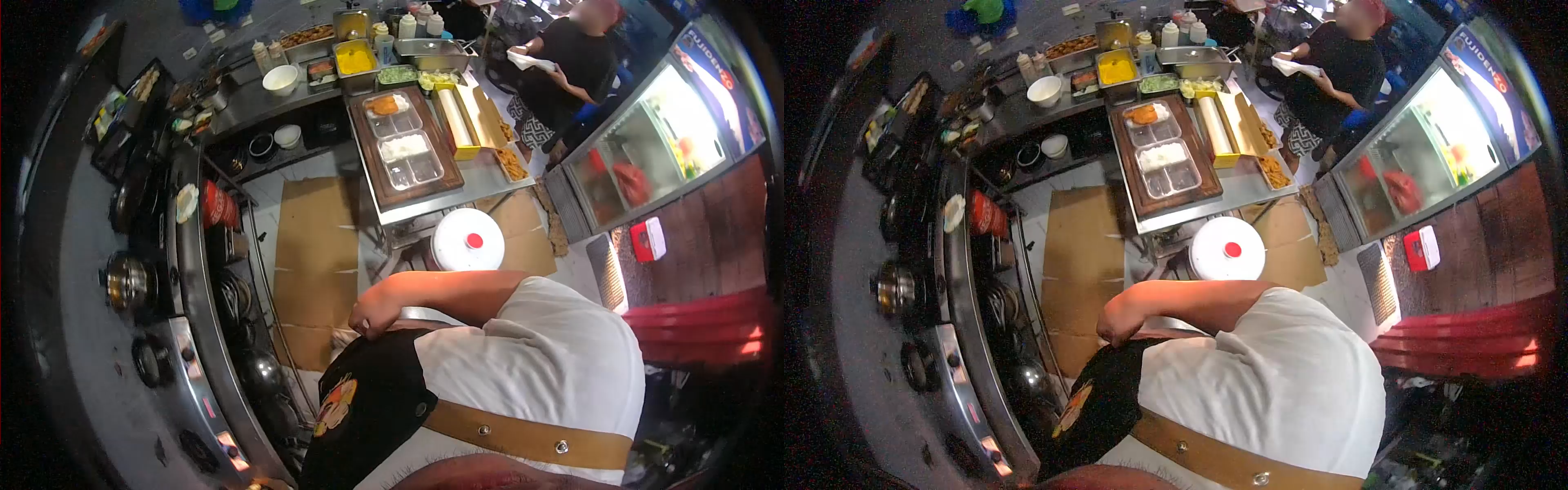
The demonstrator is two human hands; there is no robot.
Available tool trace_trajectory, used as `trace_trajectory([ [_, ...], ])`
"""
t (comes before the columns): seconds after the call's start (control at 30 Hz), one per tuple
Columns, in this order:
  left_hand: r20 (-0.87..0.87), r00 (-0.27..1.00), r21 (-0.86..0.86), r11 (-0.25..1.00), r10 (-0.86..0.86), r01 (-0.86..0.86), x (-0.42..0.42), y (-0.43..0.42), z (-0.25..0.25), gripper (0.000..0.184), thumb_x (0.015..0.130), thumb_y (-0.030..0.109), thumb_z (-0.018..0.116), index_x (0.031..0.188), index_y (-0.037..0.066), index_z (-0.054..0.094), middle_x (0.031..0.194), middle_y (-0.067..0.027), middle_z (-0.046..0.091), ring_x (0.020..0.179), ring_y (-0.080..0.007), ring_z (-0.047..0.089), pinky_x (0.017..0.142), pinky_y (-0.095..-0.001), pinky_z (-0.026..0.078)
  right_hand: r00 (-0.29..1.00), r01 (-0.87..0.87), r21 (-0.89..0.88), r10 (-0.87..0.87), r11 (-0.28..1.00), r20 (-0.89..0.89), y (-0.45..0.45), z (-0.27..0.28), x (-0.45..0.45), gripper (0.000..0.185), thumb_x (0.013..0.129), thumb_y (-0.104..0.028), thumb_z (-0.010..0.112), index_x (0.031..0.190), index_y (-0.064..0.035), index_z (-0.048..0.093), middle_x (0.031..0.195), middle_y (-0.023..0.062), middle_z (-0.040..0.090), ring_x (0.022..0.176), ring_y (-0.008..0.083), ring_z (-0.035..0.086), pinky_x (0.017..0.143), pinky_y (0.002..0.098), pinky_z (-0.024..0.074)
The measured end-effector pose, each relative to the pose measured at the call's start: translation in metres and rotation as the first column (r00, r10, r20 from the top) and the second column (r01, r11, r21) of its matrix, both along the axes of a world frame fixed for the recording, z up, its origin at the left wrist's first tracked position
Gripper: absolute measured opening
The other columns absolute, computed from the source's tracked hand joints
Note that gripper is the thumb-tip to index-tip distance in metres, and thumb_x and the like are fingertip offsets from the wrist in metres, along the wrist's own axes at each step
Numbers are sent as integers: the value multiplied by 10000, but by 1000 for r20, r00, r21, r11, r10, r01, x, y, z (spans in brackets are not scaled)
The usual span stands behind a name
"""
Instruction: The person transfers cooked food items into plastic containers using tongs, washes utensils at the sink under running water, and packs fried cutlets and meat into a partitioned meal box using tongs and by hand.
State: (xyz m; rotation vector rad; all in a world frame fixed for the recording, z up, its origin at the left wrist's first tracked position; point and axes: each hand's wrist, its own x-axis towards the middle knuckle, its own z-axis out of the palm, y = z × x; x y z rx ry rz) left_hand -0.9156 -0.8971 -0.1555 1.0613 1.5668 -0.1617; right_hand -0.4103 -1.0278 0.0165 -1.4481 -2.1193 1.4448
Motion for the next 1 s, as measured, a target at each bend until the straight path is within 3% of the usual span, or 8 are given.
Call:
trace_trajectory([
  [0.13, 1, 970, -75, 967, -242, 242, 67, 108, -33, 274, 1029, 290, 570, 1072, 36, 664, 868, -75, 678, 716, -216, 657, 616, -378, 530, 995, 90, -163, -96, 983, -30, 79, -21, 53, 337, 927, -341, 705, 1109, -59, 739, 1114, 142, 744, 1072, 324, 696, 919, 459, 537],
  [0.27, -28, 835, -145, 829, -549, 540, 124, 244, -56, 272, 1031, 288, 575, 1090, 37, 663, 891, -79, 688, 726, -215, 665, 627, -381, 541, 859, 507, -227, -508, 831, 58, 124, -20, 112, 418, 945, -433, 722, 1165, -79, 750, 1166, 130, 761, 1066, 277, 715, 926, 424, 543],
  [0.43, 54, 542, -9, 543, -838, 840, 259, 440, -55, 272, 1035, 287, 582, 1113, 38, 661, 921, -83, 701, 737, -213, 676, 640, -385, 555, 506, 857, -227, -840, 463, 195, 150, 31, 224, 401, 978, -434, 712, 1200, -101, 739, 1169, 87, 778, 1099, 238, 717, 925, 391, 552],
  [0.57, 141, 666, 248, 677, -732, 692, 462, 530, 39, 172, 1045, 222, 614, 1143, 91, 664, 981, -37, 692, 787, -162, 679, 633, -329, 522, 111, 993, 38, -988, 116, 109, 103, 53, 328, 409, 993, -462, 717, 1146, -85, 750, 1029, 82, 768, 899, 179, 706, 796, 349, 572],
  [0.63, 74, 572, 353, 558, -817, 751, 557, 548, 90, 271, 1046, 261, 668, 1239, 71, 655, 1043, -41, 706, 854, -154, 712, 681, -296, 543, -20, 993, 116, -995, -32, -98, 63, 37, 400, 360, 1012, -410, 707, 1122, -69, 747, 1052, 70, 764, 910, 163, 702, 784, 360, 573],
  [0.83, -63, 170, 521, 113, -983, 846, 829, 443, 216, 255, 1006, 214, 700, 1183, 29, 703, 1040, -90, 739, 904, -185, 697, 818, -342, 545, -395, 883, 225, -911, -413, -121, -14, 54, 651, 222, 991, -286, 687, 1046, -77, 740, 870, 40, 726, 838, 121, 706, 731, 306, 557],
  [0.93, -79, -77, 564, -109, -994, 819, 975, 378, 219, 292, 985, 213, 705, 1195, 10, 697, 1107, -124, 740, 1024, -206, 700, 930, -343, 543, -454, 741, 621, -872, -256, 182, -44, -5, 811, 265, 943, -252, 630, 1109, -89, 755, 1035, 170, 786, 939, 301, 759, 821, 417, 584],
  [1.0, -60, -210, 571, -206, -976, 795, 1066, 325, 212, 269, 975, 198, 719, 1167, 11, 697, 1105, -136, 728, 1010, -233, 706, 911, -361, 554, -529, 792, 547, -755, -273, 389, -59, -33, 889, 312, 929, -195, 601, 1191, -104, 744, 1192, 198, 750, 1077, 373, 731, 928, 458, 572],
])
